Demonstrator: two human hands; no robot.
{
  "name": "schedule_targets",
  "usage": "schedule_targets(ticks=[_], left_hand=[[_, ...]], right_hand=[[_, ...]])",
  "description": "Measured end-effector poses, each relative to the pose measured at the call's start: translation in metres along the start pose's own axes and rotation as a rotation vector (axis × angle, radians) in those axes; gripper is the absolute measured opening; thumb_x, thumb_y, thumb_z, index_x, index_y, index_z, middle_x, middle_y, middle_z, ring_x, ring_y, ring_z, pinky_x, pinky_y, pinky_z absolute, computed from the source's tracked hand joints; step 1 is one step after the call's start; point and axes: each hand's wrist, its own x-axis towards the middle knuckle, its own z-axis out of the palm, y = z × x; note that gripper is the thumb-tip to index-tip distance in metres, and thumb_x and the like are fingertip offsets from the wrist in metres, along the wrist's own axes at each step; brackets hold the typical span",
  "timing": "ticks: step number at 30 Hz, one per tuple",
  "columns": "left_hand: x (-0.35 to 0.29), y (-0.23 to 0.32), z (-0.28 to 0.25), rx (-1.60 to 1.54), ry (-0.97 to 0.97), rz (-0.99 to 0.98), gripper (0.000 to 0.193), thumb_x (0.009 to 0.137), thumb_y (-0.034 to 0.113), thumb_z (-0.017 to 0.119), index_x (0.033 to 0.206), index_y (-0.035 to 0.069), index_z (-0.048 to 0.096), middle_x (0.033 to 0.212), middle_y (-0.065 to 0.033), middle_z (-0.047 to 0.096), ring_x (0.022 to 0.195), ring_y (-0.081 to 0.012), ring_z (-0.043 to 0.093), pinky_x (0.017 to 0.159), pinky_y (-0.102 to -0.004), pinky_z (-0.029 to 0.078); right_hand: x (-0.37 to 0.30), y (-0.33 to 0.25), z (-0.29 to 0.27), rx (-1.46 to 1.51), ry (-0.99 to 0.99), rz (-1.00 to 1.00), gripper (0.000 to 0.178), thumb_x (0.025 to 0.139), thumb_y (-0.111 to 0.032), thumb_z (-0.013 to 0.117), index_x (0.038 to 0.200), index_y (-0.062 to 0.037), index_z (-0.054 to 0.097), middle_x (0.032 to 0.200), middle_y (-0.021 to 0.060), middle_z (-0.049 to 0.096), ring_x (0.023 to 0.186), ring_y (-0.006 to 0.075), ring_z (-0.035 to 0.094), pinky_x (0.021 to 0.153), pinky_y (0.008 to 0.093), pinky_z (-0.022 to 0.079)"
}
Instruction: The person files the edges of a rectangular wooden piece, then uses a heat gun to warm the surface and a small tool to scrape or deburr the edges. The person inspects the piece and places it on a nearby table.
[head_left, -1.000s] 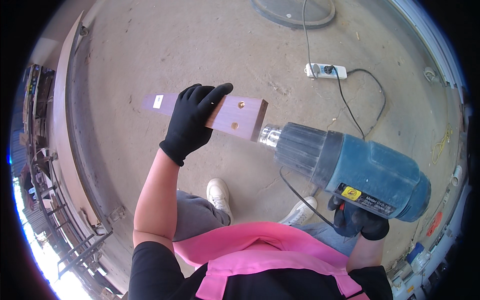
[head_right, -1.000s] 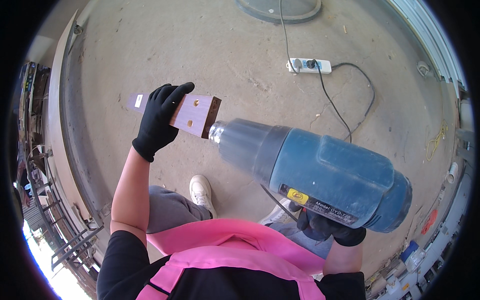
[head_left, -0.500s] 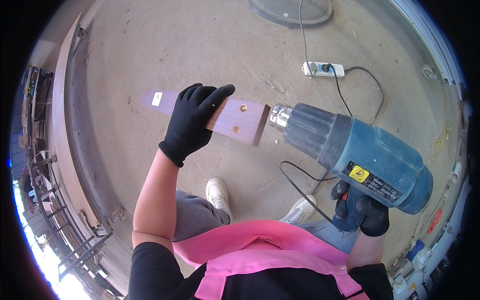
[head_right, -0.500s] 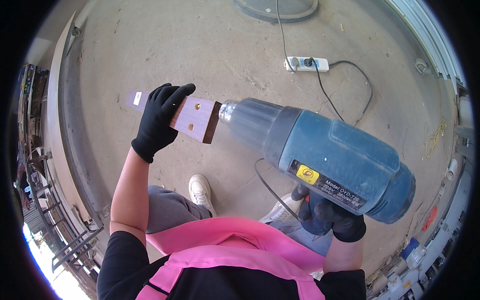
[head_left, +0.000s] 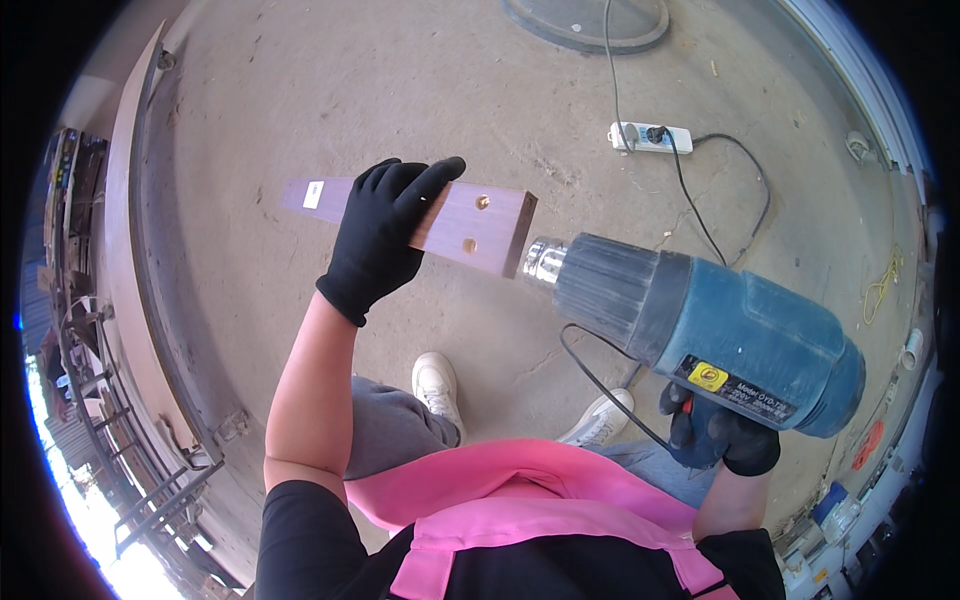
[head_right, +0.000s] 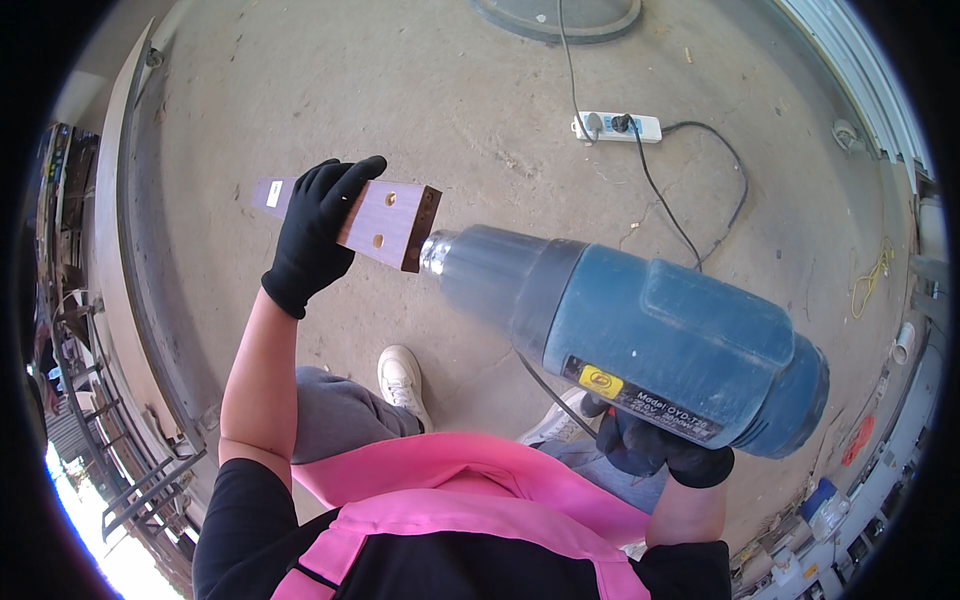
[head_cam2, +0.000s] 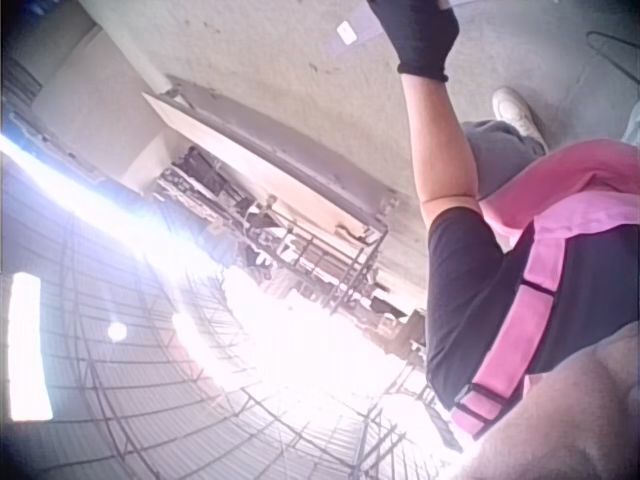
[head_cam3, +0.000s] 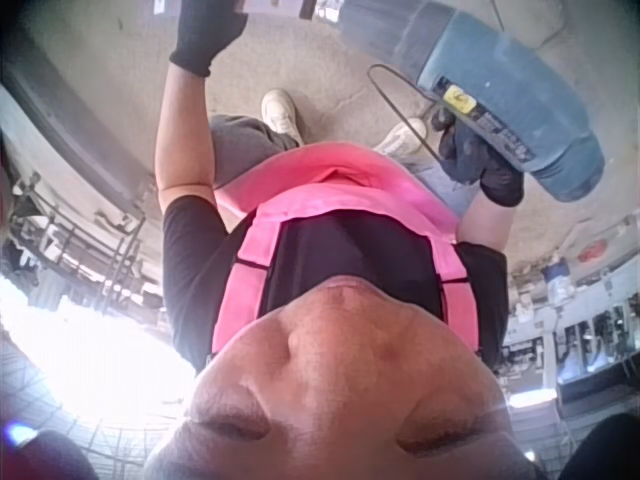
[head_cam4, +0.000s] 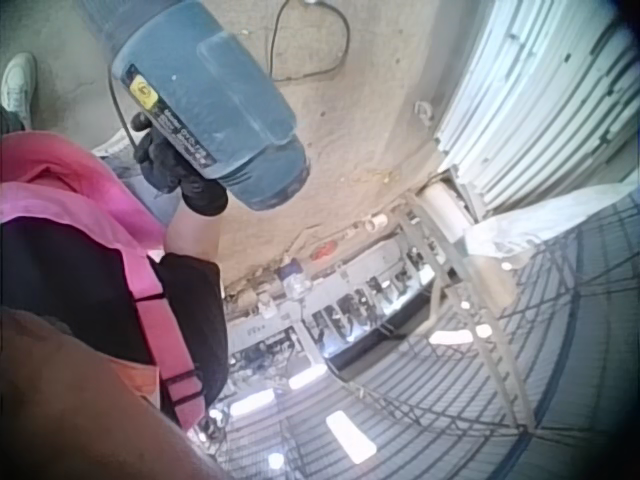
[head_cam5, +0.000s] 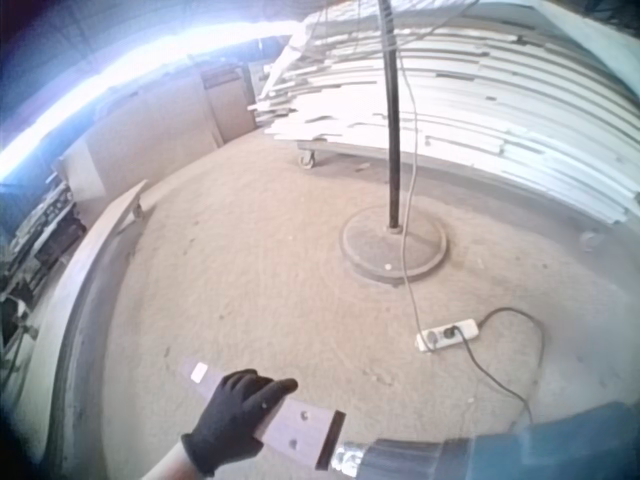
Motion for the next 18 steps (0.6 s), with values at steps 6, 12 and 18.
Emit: schedule_targets(ticks=[6,12,18], left_hand=[[-0.0009,0.0013,-0.0006,0.006,-0.019,-0.019,0.066,0.071,-0.009,0.064,0.131,0.016,0.057,0.106,-0.0083,0.063,0.100,-0.0313,0.058,0.093,-0.0422,0.046],[-0.0006,0.0039,-0.0022,-0.005,-0.017,-0.007,0.066,0.071,-0.009,0.064,0.131,0.016,0.057,0.103,-0.0084,0.063,0.098,-0.0313,0.058,0.092,-0.0420,0.046],[0.0015,0.0063,-0.0030,-0.011,-0.008,0.019,0.065,0.070,-0.008,0.064,0.130,0.016,0.058,0.100,-0.0087,0.063,0.095,-0.0314,0.058,0.088,-0.0418,0.046]], right_hand=[[0.0012,-0.0006,0.0051,-0.069,0.025,-0.012,0.053,0.094,-0.016,0.065,0.137,0.0021,0.040,0.121,0.0211,0.050,0.104,0.0322,0.060,0.078,0.0330,0.059],[0.0008,0.0006,0.0052,-0.020,0.033,-0.049,0.052,0.093,-0.016,0.067,0.136,0.0024,0.043,0.119,0.0213,0.053,0.100,0.0303,0.063,0.074,0.0321,0.059],[0.0041,-0.0026,0.0079,0.127,0.040,-0.043,0.052,0.092,-0.016,0.068,0.135,0.0027,0.045,0.117,0.0214,0.055,0.095,0.0284,0.066,0.070,0.0312,0.059]])
